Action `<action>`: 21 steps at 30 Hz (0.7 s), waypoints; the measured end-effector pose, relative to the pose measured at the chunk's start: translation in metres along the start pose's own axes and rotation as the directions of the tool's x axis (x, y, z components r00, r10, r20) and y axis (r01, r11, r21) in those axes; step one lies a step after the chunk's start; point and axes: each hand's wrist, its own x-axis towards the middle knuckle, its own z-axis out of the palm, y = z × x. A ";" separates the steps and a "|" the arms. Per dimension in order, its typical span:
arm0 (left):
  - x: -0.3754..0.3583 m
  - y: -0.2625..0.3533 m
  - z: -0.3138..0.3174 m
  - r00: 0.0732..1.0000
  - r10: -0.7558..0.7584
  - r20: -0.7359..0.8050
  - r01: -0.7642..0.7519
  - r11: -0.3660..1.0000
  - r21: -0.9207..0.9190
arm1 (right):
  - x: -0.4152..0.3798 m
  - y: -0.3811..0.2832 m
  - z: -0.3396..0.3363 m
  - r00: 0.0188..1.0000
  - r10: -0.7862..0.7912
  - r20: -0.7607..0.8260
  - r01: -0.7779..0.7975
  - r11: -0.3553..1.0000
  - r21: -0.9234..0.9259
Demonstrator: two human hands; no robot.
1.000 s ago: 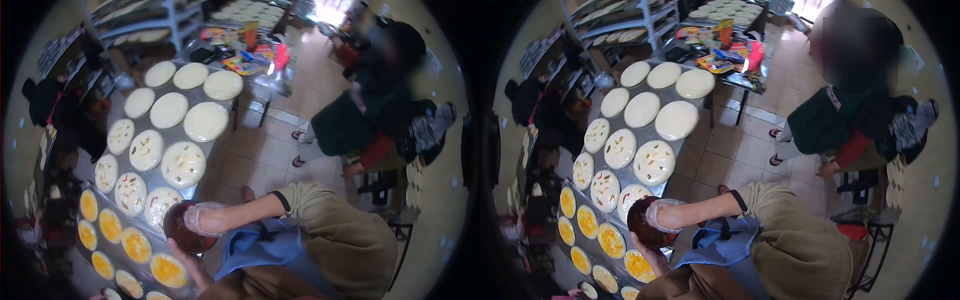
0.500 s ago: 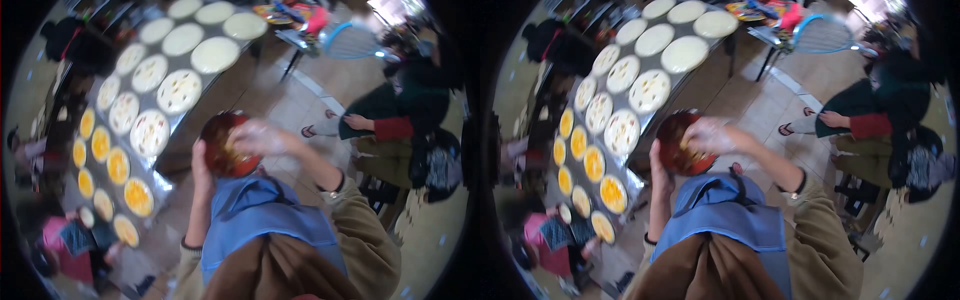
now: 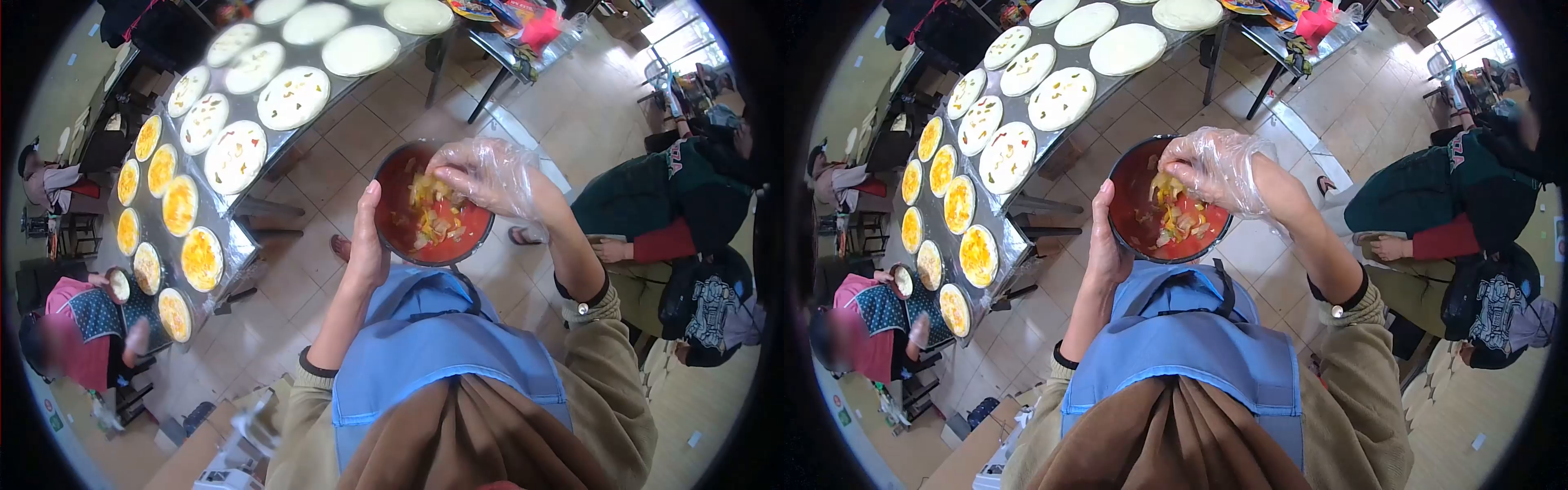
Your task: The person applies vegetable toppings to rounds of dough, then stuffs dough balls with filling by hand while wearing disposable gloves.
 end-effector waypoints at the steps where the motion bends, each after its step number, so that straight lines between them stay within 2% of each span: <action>1: -0.001 -0.003 -0.001 1.000 0.004 0.003 -0.004 1.000 0.004 | -0.004 0.000 0.001 1.000 -0.019 -0.018 0.019 1.000 -0.012; 4: -0.006 -0.008 -0.001 1.000 0.018 -0.003 -0.018 1.000 0.011 | -0.012 0.000 0.001 0.998 -0.070 -0.009 0.068 0.990 -0.123; 7: -0.010 -0.013 -0.001 0.999 0.032 -0.007 -0.032 0.999 0.014 | -0.017 0.016 0.016 0.972 -0.219 -0.089 0.198 0.959 -0.205; 10: -0.011 -0.017 -0.006 0.998 0.053 -0.023 -0.052 0.998 0.040 | -0.018 0.025 0.030 0.975 -0.208 -0.073 0.192 0.965 -0.176; 13: -0.009 -0.023 -0.016 0.995 0.078 -0.055 -0.073 0.994 0.077 | -0.016 0.041 0.054 0.934 -0.291 -0.207 0.252 0.948 -0.196; 16: -0.002 -0.027 -0.030 0.992 0.088 -0.085 -0.079 0.992 0.100 | -0.009 0.043 0.063 0.972 -0.194 -0.131 0.169 0.968 -0.185; 19: 0.006 -0.017 -0.040 0.991 0.091 -0.103 -0.080 0.991 0.106 | 0.009 0.033 0.060 0.952 -0.264 -0.154 0.227 0.948 -0.223; 21: 0.015 -0.006 -0.046 0.989 0.091 -0.117 -0.079 0.991 0.106 | 0.028 0.035 0.064 0.970 -0.225 -0.093 0.199 0.953 -0.228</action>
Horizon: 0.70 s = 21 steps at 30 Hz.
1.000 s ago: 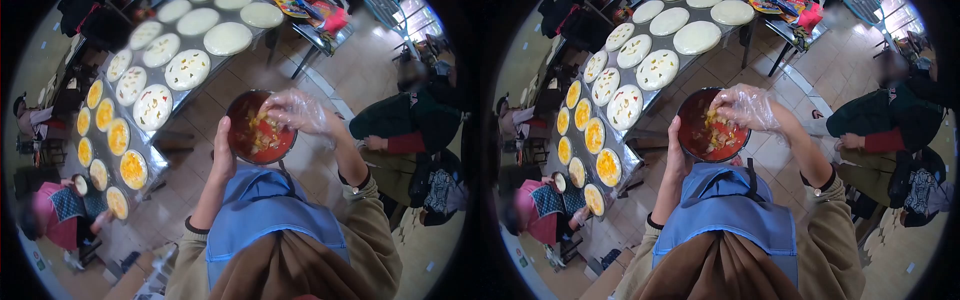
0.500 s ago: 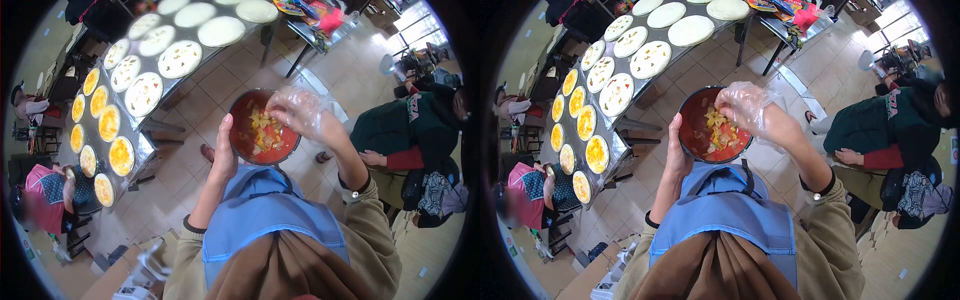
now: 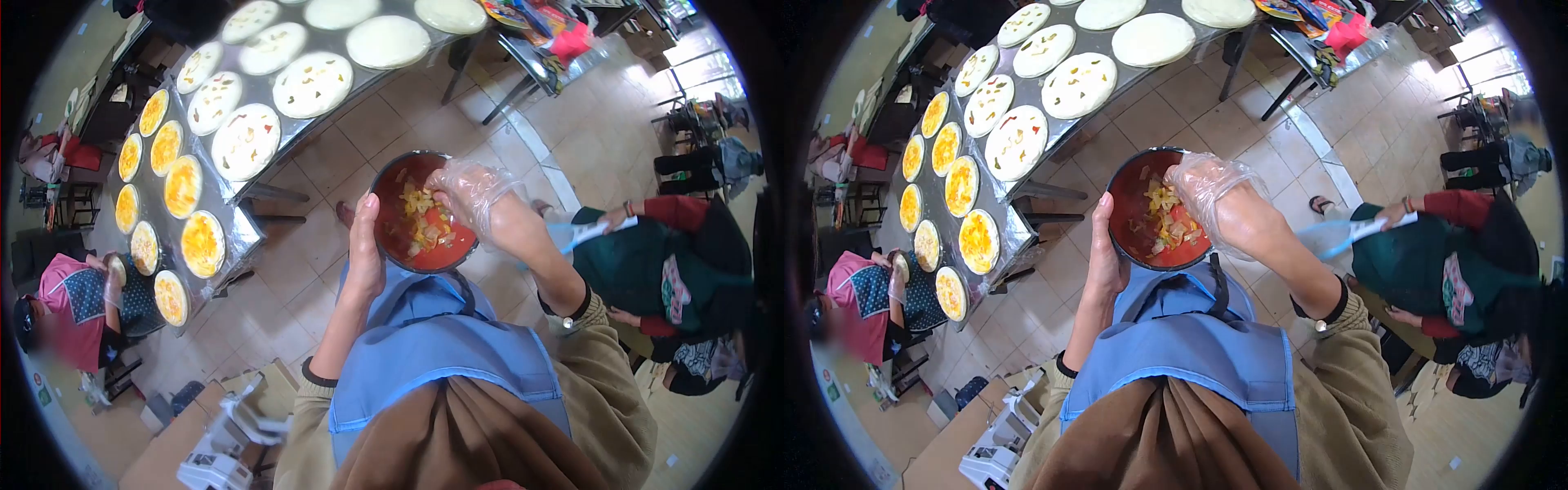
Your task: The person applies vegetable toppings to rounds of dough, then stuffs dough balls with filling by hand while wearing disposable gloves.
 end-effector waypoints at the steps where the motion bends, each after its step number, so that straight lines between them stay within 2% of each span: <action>1: 0.008 0.005 -0.004 1.000 -0.002 -0.010 0.002 1.000 0.000 | 0.010 0.003 0.004 0.999 0.015 0.034 -0.015 1.000 -0.007; 5: 0.045 0.028 -0.021 0.999 -0.028 -0.022 0.025 0.992 -0.121 | 0.052 0.019 0.030 0.991 -0.051 0.121 0.064 0.993 -0.102; 10: 0.110 0.071 -0.049 0.999 0.010 -0.039 -0.013 0.997 -0.070 | 0.131 0.030 0.047 0.989 -0.069 0.128 0.086 0.988 -0.131; 13: 0.142 0.095 -0.067 0.999 0.004 -0.040 -0.006 0.999 -0.038 | 0.175 0.037 0.048 0.992 -0.097 0.079 0.103 0.992 -0.078; 14: 0.151 0.102 -0.072 0.999 -0.001 -0.036 0.000 1.000 -0.028 | 0.186 0.039 0.048 0.999 -0.036 0.033 0.033 0.995 0.099; 17: 0.177 0.120 -0.083 0.999 -0.029 0.032 0.031 0.997 -0.072 | 0.217 0.047 0.038 0.993 -0.114 0.019 0.111 0.988 0.105; 18: 0.184 0.120 -0.087 0.998 -0.036 0.043 0.039 0.997 -0.072 | 0.229 0.042 0.034 0.999 -0.005 0.034 0.001 0.993 0.120; 21: 0.199 0.127 -0.088 0.998 -0.049 0.037 0.052 0.994 -0.099 | 0.259 0.055 0.017 0.918 0.164 0.362 -0.289 0.900 0.327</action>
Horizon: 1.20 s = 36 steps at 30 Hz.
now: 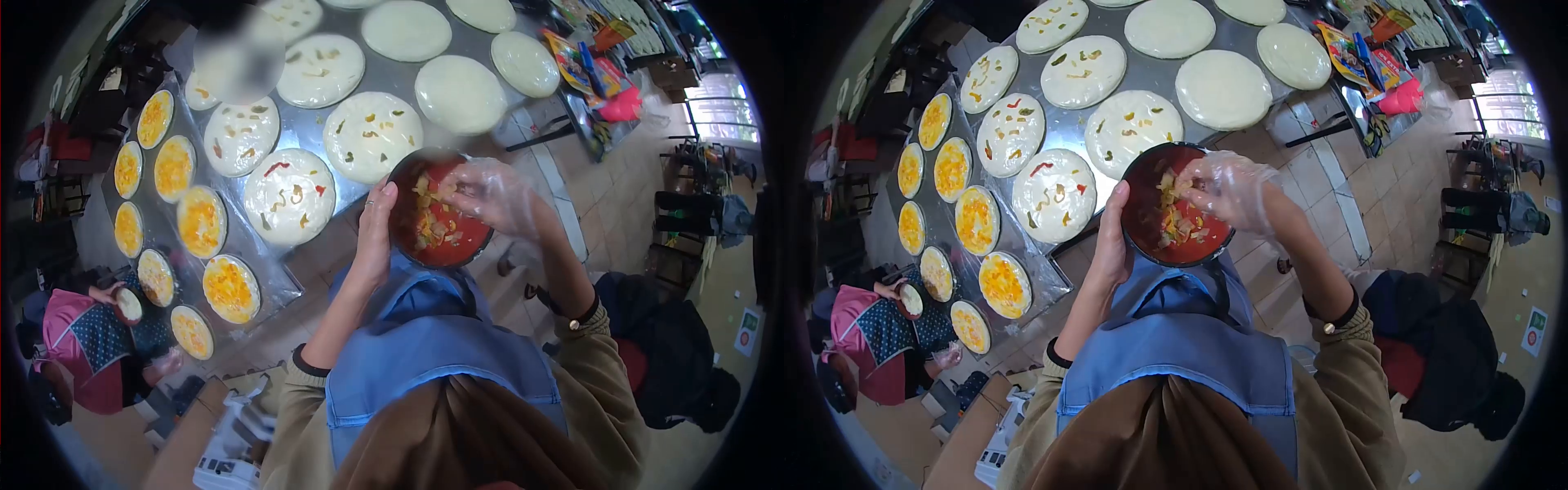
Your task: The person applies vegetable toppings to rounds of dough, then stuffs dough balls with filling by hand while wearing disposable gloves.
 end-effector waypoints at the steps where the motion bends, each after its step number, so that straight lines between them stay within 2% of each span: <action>1: 0.006 0.001 -0.001 1.000 -0.005 -0.008 0.005 1.000 0.007 | 0.005 0.000 -0.008 1.000 -0.014 0.008 0.014 1.000 0.008; 3: 0.018 -0.001 -0.005 0.999 -0.013 -0.032 0.014 1.000 0.018 | 0.014 0.001 -0.024 0.999 -0.044 0.031 0.043 0.999 0.025; 6: 0.035 -0.005 -0.006 0.996 -0.018 -0.086 0.022 0.998 0.051 | 0.030 0.005 -0.043 0.969 0.186 0.163 -0.224 0.939 0.262; 9: 0.053 -0.010 0.001 0.994 0.006 -0.107 0.001 0.998 0.067 | 0.047 0.017 -0.057 0.959 0.207 0.191 -0.251 0.936 0.246; 12: 0.071 -0.008 0.024 0.988 0.006 -0.154 0.001 0.999 0.047 | 0.065 0.036 -0.074 0.962 0.169 0.216 -0.215 0.954 0.211; 15: 0.093 -0.010 0.047 0.978 0.020 -0.210 -0.018 1.000 0.012 | 0.081 0.049 -0.097 0.945 0.159 0.285 -0.240 0.931 0.276; 19: 0.125 -0.016 0.068 0.977 0.019 -0.212 -0.036 0.997 -0.074 | 0.100 0.081 -0.121 0.928 0.161 0.335 -0.274 0.905 0.326; 22: 0.145 -0.024 0.079 0.962 0.043 -0.269 -0.055 0.998 -0.037 | 0.110 0.097 -0.129 0.912 0.192 0.362 -0.285 0.933 0.222; 25: 0.151 -0.020 0.092 0.942 0.027 -0.335 -0.054 0.996 -0.070 | 0.118 0.115 -0.133 0.910 0.132 0.393 -0.292 0.877 0.382; 28: 0.161 -0.032 0.085 0.931 0.040 -0.364 -0.075 0.994 -0.082 | 0.127 0.120 -0.137 0.879 0.170 0.445 -0.363 0.844 0.395; 34: 0.169 -0.049 0.071 0.905 0.020 -0.424 -0.083 0.988 -0.131 | 0.141 0.140 -0.144 0.861 0.131 0.491 -0.423 0.721 0.549; 36: 0.166 -0.051 0.066 0.900 0.036 -0.435 -0.096 0.989 -0.117 | 0.147 0.144 -0.148 0.876 0.152 0.457 -0.399 0.762 0.510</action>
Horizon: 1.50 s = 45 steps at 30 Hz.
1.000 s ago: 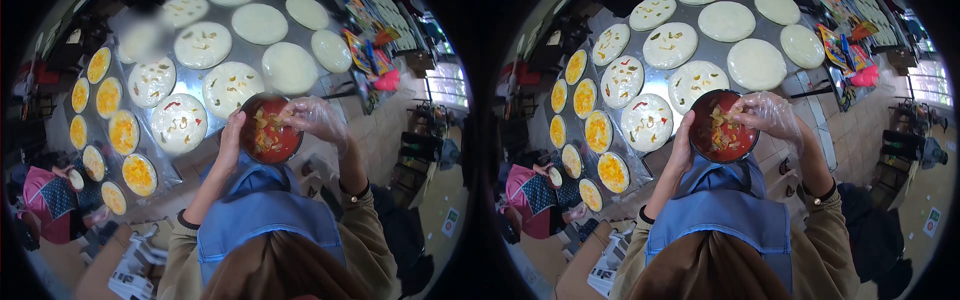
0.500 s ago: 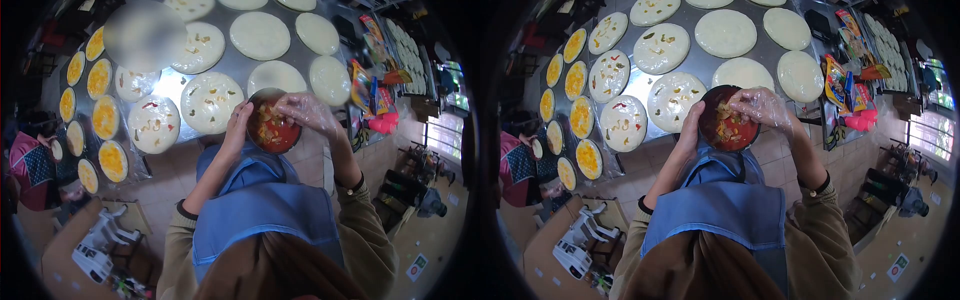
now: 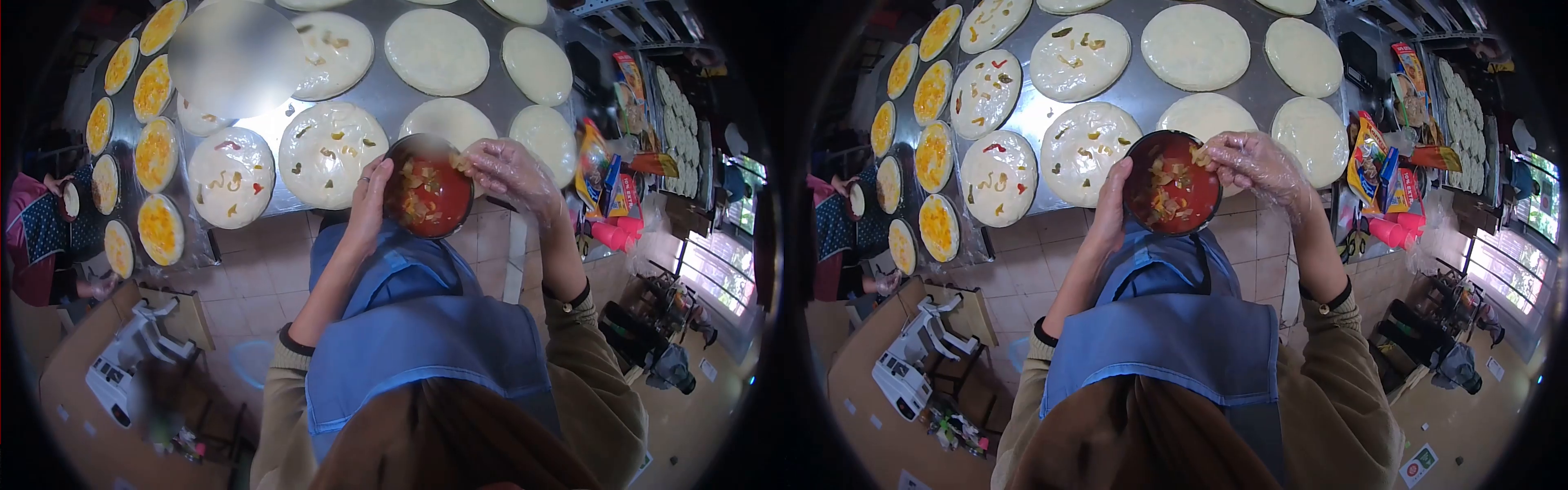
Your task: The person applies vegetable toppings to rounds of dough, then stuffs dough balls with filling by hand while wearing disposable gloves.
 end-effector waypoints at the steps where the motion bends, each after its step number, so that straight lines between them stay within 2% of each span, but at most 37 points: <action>1: -0.001 0.000 -0.003 1.000 0.009 -0.004 -0.009 1.000 0.005 | 0.002 0.000 -0.004 1.000 -0.005 -0.022 0.005 1.000 -0.030; 4: -0.013 0.008 -0.013 0.999 -0.044 -0.025 0.042 0.996 -0.083 | 0.011 0.009 -0.023 1.000 0.000 -0.013 -0.001 0.997 -0.082; 7: -0.015 -0.006 -0.038 0.993 0.009 -0.115 -0.015 0.999 -0.050 | 0.019 0.021 -0.023 0.994 0.001 -0.107 -0.026 0.972 -0.232; 10: -0.031 0.004 -0.042 0.989 0.006 -0.149 -0.022 0.994 -0.105 | 0.028 0.037 -0.016 0.996 0.011 -0.092 -0.044 0.929 -0.368; 14: -0.042 0.003 -0.046 0.985 -0.015 -0.169 -0.013 0.986 -0.165 | 0.054 0.065 -0.025 0.987 -0.086 -0.135 -0.006 0.823 -0.568; 17: -0.045 0.005 -0.043 0.983 -0.024 -0.180 -0.008 0.985 -0.174 | 0.070 0.071 -0.038 0.938 -0.269 -0.218 0.049 0.725 -0.687; 20: -0.046 0.003 -0.041 0.984 -0.020 -0.176 -0.010 0.985 -0.170 | 0.079 0.079 -0.058 0.904 -0.368 -0.216 0.099 0.673 -0.733; 23: -0.045 0.001 -0.040 0.986 -0.007 -0.165 -0.020 0.987 -0.161 | 0.076 0.079 -0.064 0.886 -0.395 -0.243 0.082 0.650 -0.756; 26: -0.046 0.001 -0.036 0.982 -0.010 -0.187 -0.019 0.987 -0.156 | 0.072 0.086 -0.070 0.886 -0.339 -0.315 0.065 0.765 -0.641; 32: -0.043 -0.005 -0.034 0.983 -0.002 -0.184 -0.028 0.987 -0.158 | 0.066 0.094 -0.068 0.787 -0.515 -0.339 0.229 0.754 -0.616; 35: -0.044 -0.002 -0.031 0.984 -0.003 -0.177 -0.026 0.986 -0.163 | 0.078 0.120 -0.075 0.746 -0.623 -0.233 0.263 0.598 -0.758; 36: -0.046 0.000 -0.029 0.984 -0.004 -0.181 -0.026 0.986 -0.162 | 0.072 0.117 -0.071 0.767 -0.618 -0.174 0.223 0.510 -0.831; 38: -0.047 0.002 -0.027 0.982 0.001 -0.187 -0.032 0.986 -0.161 | 0.048 0.101 -0.050 0.810 -0.584 -0.059 0.152 0.306 -0.940; 41: -0.047 0.002 -0.025 0.982 0.006 -0.190 -0.040 0.984 -0.174 | 0.035 0.091 -0.028 0.910 -0.398 -0.117 -0.080 0.110 -0.991; 45: -0.047 0.000 -0.027 0.985 0.001 -0.175 -0.034 0.982 -0.187 | 0.032 0.114 -0.035 0.836 -0.540 -0.093 0.052 0.247 -0.968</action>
